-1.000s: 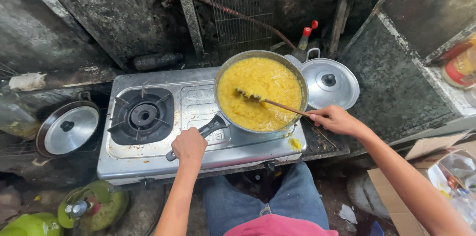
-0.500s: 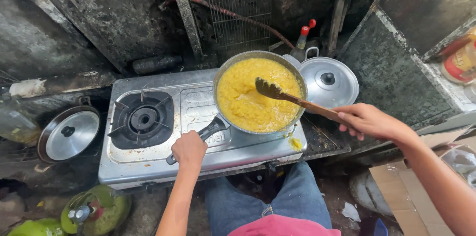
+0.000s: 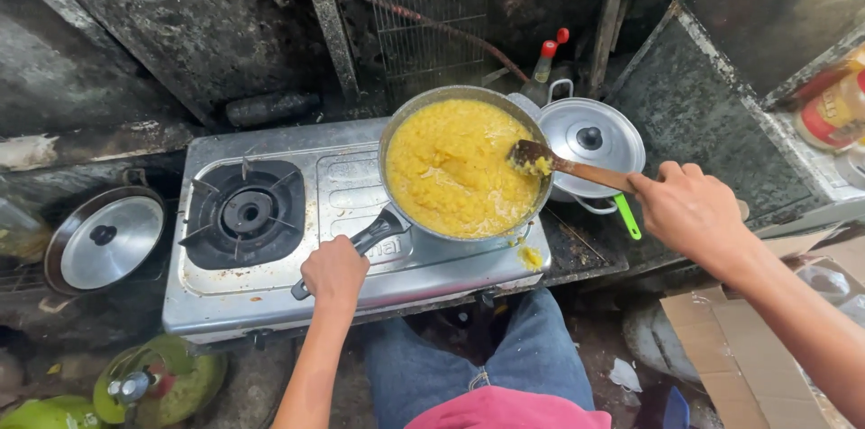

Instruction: Stirring a thick yellow mixture in a pan on a gas stove using a wooden spatula to ensure even cooking.

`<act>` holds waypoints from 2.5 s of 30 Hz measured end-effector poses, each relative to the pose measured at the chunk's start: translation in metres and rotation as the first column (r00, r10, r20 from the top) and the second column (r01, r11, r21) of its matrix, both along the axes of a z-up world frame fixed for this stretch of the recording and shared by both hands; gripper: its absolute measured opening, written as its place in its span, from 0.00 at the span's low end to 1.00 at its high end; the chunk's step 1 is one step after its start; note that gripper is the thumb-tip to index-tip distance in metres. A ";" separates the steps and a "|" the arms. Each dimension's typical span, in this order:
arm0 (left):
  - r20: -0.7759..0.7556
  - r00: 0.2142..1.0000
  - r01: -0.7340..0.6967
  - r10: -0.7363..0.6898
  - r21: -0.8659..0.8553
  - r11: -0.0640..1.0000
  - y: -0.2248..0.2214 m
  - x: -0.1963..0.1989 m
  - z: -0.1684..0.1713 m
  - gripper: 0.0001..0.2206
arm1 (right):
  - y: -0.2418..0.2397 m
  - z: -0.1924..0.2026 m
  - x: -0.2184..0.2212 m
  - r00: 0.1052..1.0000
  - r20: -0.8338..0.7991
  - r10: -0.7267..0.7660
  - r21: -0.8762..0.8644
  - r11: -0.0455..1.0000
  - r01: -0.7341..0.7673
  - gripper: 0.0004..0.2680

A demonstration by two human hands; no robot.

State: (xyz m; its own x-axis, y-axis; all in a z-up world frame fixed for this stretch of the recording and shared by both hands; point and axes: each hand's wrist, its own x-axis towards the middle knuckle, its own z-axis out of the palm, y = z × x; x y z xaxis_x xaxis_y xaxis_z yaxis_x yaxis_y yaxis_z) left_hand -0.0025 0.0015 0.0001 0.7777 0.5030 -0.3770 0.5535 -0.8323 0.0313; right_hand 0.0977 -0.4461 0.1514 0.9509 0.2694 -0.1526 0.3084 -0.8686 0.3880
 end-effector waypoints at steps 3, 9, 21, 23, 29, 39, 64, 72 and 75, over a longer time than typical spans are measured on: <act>-0.002 1.000 0.005 -0.005 0.012 1.000 0.000 -0.001 -0.003 0.09 | 0.002 -0.033 0.011 0.992 0.125 0.022 0.002 1.000 -0.023 0.14; 0.178 0.983 0.045 -0.034 -0.060 0.997 0.003 -0.002 0.005 0.08 | 0.023 -0.149 0.086 0.705 0.643 0.300 -0.012 0.924 -0.383 0.11; 0.172 0.985 0.028 -0.014 -0.081 0.996 0.003 -0.001 0.002 0.08 | 0.070 -0.108 0.062 0.995 0.056 -0.086 0.549 0.835 0.041 0.13; 0.177 0.984 0.022 -0.006 -0.089 0.996 0.000 -0.005 0.006 0.08 | 0.066 -0.111 0.055 0.995 0.049 -0.089 0.564 0.824 0.046 0.13; 0.179 0.984 0.024 -0.007 -0.089 0.996 -0.002 -0.004 0.015 0.08 | 0.047 -0.140 0.054 0.980 0.188 -0.066 0.555 0.831 -0.050 0.13; -0.012 1.000 -0.024 0.024 -0.039 0.999 -0.001 0.001 0.005 0.08 | 0.029 -0.026 0.004 0.770 0.550 0.323 -0.139 0.945 -0.297 0.15; 0.126 0.992 0.011 -0.003 -0.061 0.998 -0.003 -0.001 0.017 0.08 | 0.075 -0.132 0.108 0.938 0.187 0.293 0.296 0.893 -0.338 0.11; 0.153 0.988 0.005 0.006 -0.068 0.998 -0.004 -0.001 0.023 0.09 | 0.046 -0.138 0.073 0.722 0.541 0.432 0.173 0.783 -0.598 0.08; 0.153 0.988 0.009 0.002 -0.074 0.997 -0.002 -0.002 0.014 0.08 | 0.034 -0.134 0.061 0.624 0.619 0.477 0.118 0.729 -0.674 0.09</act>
State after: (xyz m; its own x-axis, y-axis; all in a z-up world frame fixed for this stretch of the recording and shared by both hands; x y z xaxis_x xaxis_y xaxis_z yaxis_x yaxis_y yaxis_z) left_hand -0.0047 -0.0009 0.0139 0.8307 0.4753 -0.2897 0.5346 -0.8263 0.1773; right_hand 0.1590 -0.4118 0.0171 0.4719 0.7248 0.5019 0.6246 -0.6766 0.3899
